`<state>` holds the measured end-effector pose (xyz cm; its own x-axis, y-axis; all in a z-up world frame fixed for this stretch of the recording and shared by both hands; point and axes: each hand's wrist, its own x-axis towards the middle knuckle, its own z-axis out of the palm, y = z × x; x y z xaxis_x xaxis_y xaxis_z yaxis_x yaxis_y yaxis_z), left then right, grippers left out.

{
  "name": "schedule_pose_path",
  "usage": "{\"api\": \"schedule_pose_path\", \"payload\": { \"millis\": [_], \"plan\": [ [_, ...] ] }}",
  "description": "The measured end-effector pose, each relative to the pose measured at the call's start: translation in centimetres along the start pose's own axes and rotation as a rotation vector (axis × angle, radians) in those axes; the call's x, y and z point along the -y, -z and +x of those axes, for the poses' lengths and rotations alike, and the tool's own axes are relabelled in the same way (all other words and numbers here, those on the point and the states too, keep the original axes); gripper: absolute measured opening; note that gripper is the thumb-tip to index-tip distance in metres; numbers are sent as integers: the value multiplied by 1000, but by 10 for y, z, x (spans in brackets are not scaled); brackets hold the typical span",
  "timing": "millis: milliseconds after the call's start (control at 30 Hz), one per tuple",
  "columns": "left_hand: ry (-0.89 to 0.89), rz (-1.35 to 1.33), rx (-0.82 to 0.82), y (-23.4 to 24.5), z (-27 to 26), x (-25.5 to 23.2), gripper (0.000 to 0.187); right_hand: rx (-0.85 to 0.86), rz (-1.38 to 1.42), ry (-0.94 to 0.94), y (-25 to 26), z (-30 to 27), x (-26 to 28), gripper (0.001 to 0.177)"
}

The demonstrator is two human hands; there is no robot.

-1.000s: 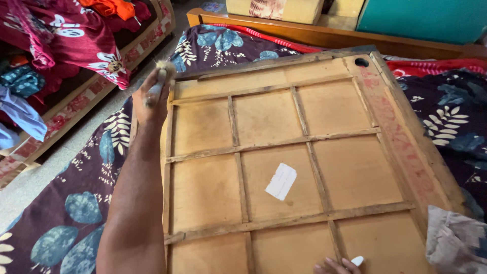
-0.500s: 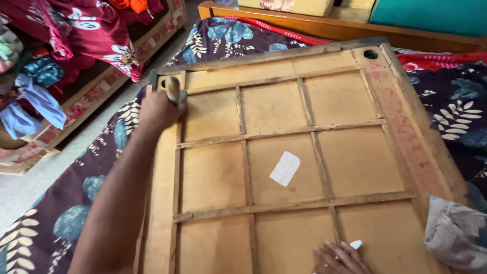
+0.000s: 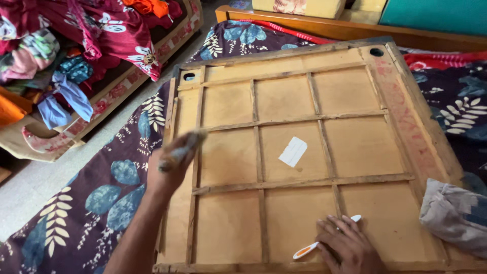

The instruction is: The person cleans the underside of a wooden carrom board by hand using a large brush and a toothbrush to clear debris from the frame and joints.

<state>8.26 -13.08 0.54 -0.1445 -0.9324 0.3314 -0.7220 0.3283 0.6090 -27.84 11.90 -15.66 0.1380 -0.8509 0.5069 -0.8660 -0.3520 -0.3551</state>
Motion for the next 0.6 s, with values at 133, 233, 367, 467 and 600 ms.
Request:
{"api": "schedule_pose_path", "payload": {
  "millis": [133, 233, 367, 467, 600],
  "plan": [
    [-100, 31, -137, -23, 40, 19, 41, 6, 8, -42, 6, 4, 7, 18],
    [-96, 13, -138, -31, 29, 25, 44, 14, 19, -54, 11, 6, 12, 16],
    [296, -27, 77, -10, -7, 21, 36, 7, 17, -70, 18, 10, 18, 17],
    [-19, -31, -110, 5, -31, 30, 40, 10, 18, -112, 22, 15, 25, 15],
    [-63, -101, -185, -5, -28, 39, 41, 35, 8, -152, 26, 20, 33, 14]
  ]
}}
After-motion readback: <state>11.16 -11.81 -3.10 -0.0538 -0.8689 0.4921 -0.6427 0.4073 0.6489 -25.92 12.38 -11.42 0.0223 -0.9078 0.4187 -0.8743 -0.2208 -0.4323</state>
